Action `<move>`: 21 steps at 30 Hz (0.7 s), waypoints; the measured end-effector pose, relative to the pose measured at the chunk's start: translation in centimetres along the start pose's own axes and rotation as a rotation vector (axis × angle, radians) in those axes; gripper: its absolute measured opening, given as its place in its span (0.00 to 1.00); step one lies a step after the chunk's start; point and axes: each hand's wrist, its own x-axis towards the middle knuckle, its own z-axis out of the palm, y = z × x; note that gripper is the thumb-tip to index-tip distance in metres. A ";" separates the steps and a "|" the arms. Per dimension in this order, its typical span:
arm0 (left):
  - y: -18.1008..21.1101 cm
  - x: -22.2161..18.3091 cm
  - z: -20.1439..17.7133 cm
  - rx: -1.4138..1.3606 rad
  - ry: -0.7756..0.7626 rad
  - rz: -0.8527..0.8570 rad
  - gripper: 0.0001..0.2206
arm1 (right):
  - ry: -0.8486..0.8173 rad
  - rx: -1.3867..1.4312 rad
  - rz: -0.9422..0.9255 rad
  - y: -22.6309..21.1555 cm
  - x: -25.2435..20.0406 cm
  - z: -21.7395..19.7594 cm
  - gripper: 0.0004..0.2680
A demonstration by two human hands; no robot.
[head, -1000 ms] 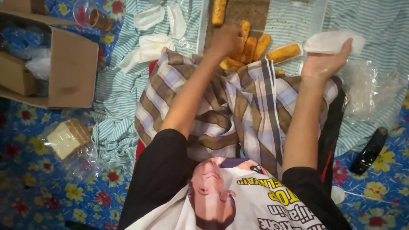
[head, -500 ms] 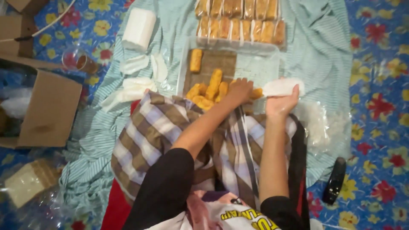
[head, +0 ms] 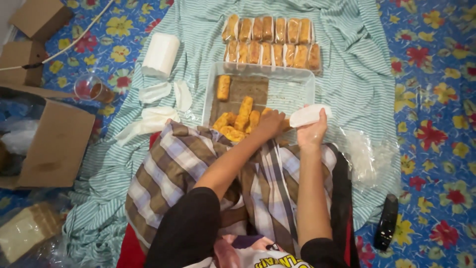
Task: Wrapping individual fried food items in small paper or plastic sheets and organizing them in a tray.
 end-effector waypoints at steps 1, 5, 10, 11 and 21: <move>0.0 0.0 -1.3 0.002 0.005 -0.001 0.17 | -0.006 -0.001 -0.001 0.0 0.3 -0.3 0.21; -1.6 -0.9 -4.4 -0.094 -0.108 -0.100 0.21 | -0.029 -0.063 0.057 0.8 1.0 -0.8 0.19; -2.9 -3.3 -10.5 -0.132 -0.140 -0.262 0.19 | -0.076 -0.133 0.138 2.9 5.0 -3.6 0.20; -4.0 -3.3 -9.7 -0.118 -0.142 -0.246 0.15 | -0.104 -0.172 0.145 3.1 5.1 -3.6 0.20; -2.4 -11.6 -19.7 -0.307 0.156 -0.325 0.10 | -0.428 -0.597 0.051 4.2 3.4 -1.3 0.22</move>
